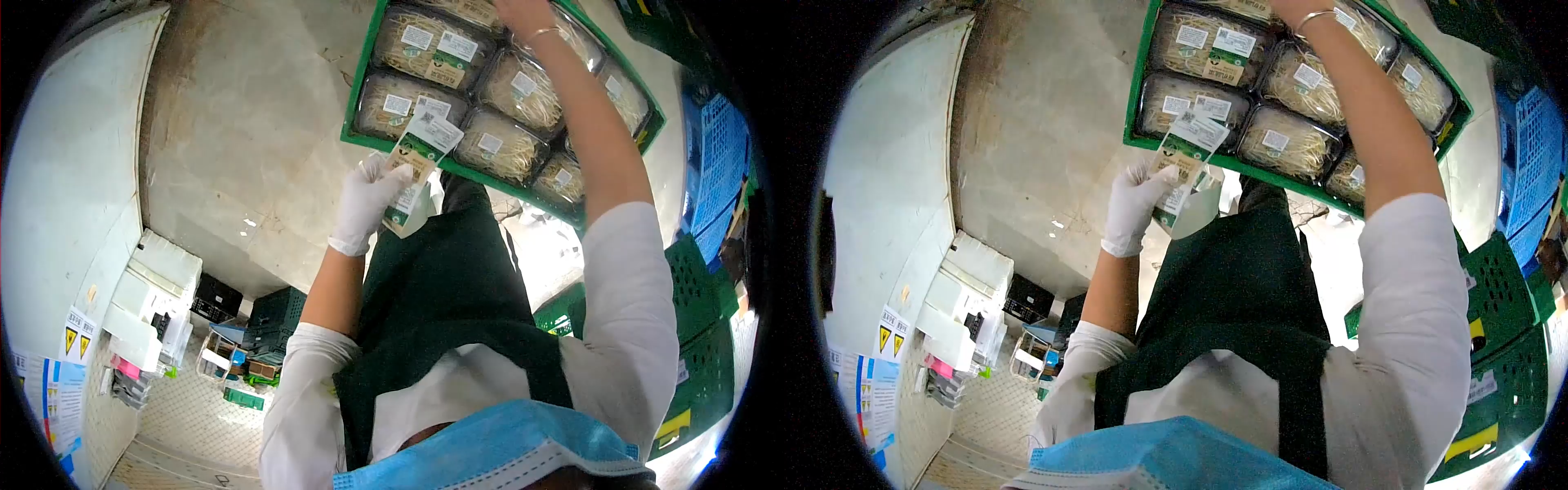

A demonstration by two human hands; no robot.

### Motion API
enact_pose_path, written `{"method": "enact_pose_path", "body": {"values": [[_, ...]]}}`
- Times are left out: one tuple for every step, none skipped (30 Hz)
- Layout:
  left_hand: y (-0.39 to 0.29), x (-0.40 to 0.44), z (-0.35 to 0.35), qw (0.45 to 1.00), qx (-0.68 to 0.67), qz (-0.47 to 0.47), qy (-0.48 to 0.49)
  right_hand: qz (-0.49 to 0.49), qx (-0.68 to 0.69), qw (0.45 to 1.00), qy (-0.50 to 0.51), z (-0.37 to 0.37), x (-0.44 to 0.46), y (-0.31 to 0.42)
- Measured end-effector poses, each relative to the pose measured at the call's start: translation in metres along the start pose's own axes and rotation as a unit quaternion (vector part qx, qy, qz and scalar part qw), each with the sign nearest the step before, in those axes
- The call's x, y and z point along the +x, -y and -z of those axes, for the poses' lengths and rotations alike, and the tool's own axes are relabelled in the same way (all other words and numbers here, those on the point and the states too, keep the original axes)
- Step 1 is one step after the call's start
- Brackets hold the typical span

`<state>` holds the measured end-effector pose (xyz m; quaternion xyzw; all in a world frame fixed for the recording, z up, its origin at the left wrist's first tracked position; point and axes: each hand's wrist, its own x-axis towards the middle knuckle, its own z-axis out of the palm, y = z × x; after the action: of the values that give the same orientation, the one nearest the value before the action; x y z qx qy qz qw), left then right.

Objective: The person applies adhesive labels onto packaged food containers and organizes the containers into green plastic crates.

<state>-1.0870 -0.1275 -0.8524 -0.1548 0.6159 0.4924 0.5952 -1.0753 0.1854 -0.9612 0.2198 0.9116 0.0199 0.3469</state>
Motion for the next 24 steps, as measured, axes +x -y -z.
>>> {"method": "enact_pose_path", "body": {"values": [[0.000, 0.000, 0.001, 1.000, 0.012, 0.010, 0.001, -0.075, 0.210, 0.973, -0.050, -0.016, 0.017, 0.001], [0.000, 0.002, 0.001, 0.999, 0.025, 0.021, 0.003, 0.013, -0.019, 0.999, -0.036, -0.026, 0.025, 0.000], [0.001, 0.005, 0.002, 0.999, 0.027, 0.021, 0.002, 0.014, -0.017, 0.999, -0.036, -0.014, 0.015, 0.002], [0.003, 0.005, 0.001, 1.000, -0.007, 0.012, 0.010, -0.018, -0.043, 0.999, -0.022, 0.016, -0.012, 0.007], [0.005, 0.001, -0.001, 0.999, -0.040, 0.007, 0.018, -0.050, -0.068, 0.996, -0.003, 0.031, -0.031, 0.008], [0.004, -0.003, -0.006, 0.999, -0.036, 0.012, 0.021, -0.207, 0.194, 0.939, -0.193, 0.006, -0.037, 0.015], [0.000, -0.003, -0.014, 0.998, -0.044, -0.027, 0.023, -0.102, 0.383, 0.905, -0.158, -0.013, -0.053, 0.007], [-0.005, -0.001, -0.024, 0.996, -0.052, -0.069, 0.025, 0.012, 0.551, 0.826, -0.119, -0.023, -0.074, 0.001], [-0.007, -0.001, -0.031, 0.992, -0.062, -0.107, 0.024, 0.088, 0.687, 0.721, -0.016, -0.019, -0.112, 0.012], [-0.008, -0.001, -0.037, 0.990, -0.034, -0.134, 0.022, 0.148, 0.670, 0.727, 0.009, -0.001, -0.147, 0.016], [-0.009, -0.002, -0.039, 0.991, -0.032, -0.130, 0.024, 0.207, 0.651, 0.730, 0.033, 0.012, -0.170, 0.017], [-0.013, -0.001, -0.038, 0.997, 0.044, -0.056, 0.038, 0.215, 0.616, 0.758, 0.020, 0.009, -0.177, 0.015], [-0.014, 0.000, -0.041, 0.991, 0.120, 0.018, 0.052, 0.222, 0.580, 0.784, 0.007, 0.002, -0.183, 0.013], [-0.017, 0.003, -0.052, 0.991, 0.094, -0.037, 0.083, 0.212, 0.582, 0.785, -0.024, -0.001, -0.188, 0.011], [-0.020, 0.004, -0.065, 0.990, 0.099, -0.037, 0.088, 0.206, 0.584, 0.785, -0.028, -0.004, -0.193, 0.010], [-0.022, 0.006, -0.081, 0.991, 0.074, -0.087, 0.062, 0.189, 0.596, 0.780, -0.016, -0.007, -0.199, 0.010], [-0.024, 0.005, -0.094, 0.989, 0.049, -0.136, 0.036, 0.173, 0.609, 0.774, -0.003, -0.009, -0.205, 0.010], [-0.021, 0.007, -0.096, 0.996, 0.023, -0.067, 0.045, 0.178, 0.596, 0.781, -0.052, -0.012, -0.209, 0.008], [-0.020, 0.009, -0.102, 0.996, 0.027, -0.066, 0.050, 0.173, 0.599, 0.780, -0.054, -0.014, -0.210, 0.000], [-0.019, 0.010, -0.109, 0.992, 0.110, -0.046, 0.031, 0.122, 0.552, 0.819, -0.095, -0.014, -0.209, -0.012], [-0.017, 0.010, -0.114, 0.981, 0.190, -0.027, 0.011, 0.071, 0.501, 0.852, -0.133, -0.015, -0.207, -0.025], [-0.007, 0.013, -0.116, 0.981, 0.190, -0.015, 0.023, 0.018, 0.456, 0.875, -0.161, -0.026, -0.195, -0.047], [-0.002, 0.015, -0.117, 0.981, 0.193, -0.013, 0.024, -0.036, 0.409, 0.892, -0.188, -0.044, -0.175, -0.073], [0.003, 0.016, -0.119, 0.986, 0.164, -0.005, 0.009, -0.029, 0.353, 0.904, -0.238, -0.066, -0.153, -0.100]]}}
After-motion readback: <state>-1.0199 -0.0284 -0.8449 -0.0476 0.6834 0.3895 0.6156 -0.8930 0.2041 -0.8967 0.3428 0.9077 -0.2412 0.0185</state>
